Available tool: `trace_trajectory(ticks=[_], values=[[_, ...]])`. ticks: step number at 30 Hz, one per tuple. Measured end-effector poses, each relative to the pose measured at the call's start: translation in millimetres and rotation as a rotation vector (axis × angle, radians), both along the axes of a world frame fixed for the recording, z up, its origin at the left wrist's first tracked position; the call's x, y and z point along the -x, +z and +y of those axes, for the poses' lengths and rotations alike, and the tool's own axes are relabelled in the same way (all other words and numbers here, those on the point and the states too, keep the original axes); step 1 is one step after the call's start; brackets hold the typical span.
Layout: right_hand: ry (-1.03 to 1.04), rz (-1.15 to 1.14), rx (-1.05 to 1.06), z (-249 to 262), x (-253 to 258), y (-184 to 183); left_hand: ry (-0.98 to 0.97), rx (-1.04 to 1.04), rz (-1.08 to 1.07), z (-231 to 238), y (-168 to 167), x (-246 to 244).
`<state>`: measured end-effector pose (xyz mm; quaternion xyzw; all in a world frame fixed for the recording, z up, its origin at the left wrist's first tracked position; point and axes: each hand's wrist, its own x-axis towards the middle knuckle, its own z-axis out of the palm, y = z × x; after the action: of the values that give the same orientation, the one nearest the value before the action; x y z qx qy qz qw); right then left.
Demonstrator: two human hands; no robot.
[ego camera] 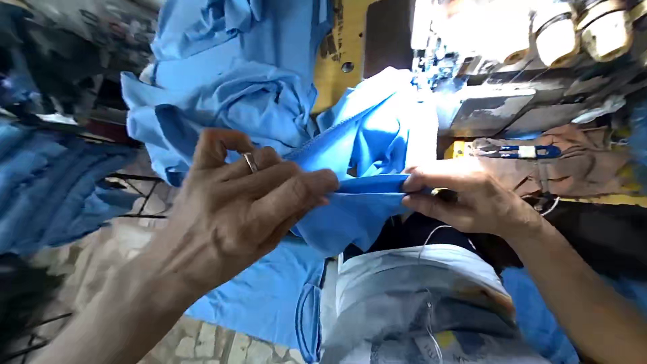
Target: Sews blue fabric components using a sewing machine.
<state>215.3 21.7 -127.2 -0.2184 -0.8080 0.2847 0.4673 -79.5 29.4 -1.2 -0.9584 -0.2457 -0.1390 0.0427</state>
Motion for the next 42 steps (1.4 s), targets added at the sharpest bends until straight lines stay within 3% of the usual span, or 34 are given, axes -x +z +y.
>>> trace_trajectory(ticks=[9,18,28,36,42], values=[[-0.203,-0.087,-0.048,-4.1,21.9,-7.2,0.22,0.002,-0.17,-10.0,-28.2,4.6],[-0.247,-0.107,-0.115,-9.0,29.2,-15.7,0.182,0.105,-0.249,-4.1,-36.4,11.4],[-0.374,-0.111,-0.154,-12.5,35.7,-19.1,0.274,-0.02,-0.182,-6.9,-44.8,8.5],[-0.351,-0.105,-0.236,-13.0,37.1,-24.0,0.126,0.099,-0.215,-5.5,-41.7,16.4],[-0.277,-0.122,-0.191,-13.0,34.2,-27.4,0.158,0.253,-0.155,-6.2,-36.3,19.4]])
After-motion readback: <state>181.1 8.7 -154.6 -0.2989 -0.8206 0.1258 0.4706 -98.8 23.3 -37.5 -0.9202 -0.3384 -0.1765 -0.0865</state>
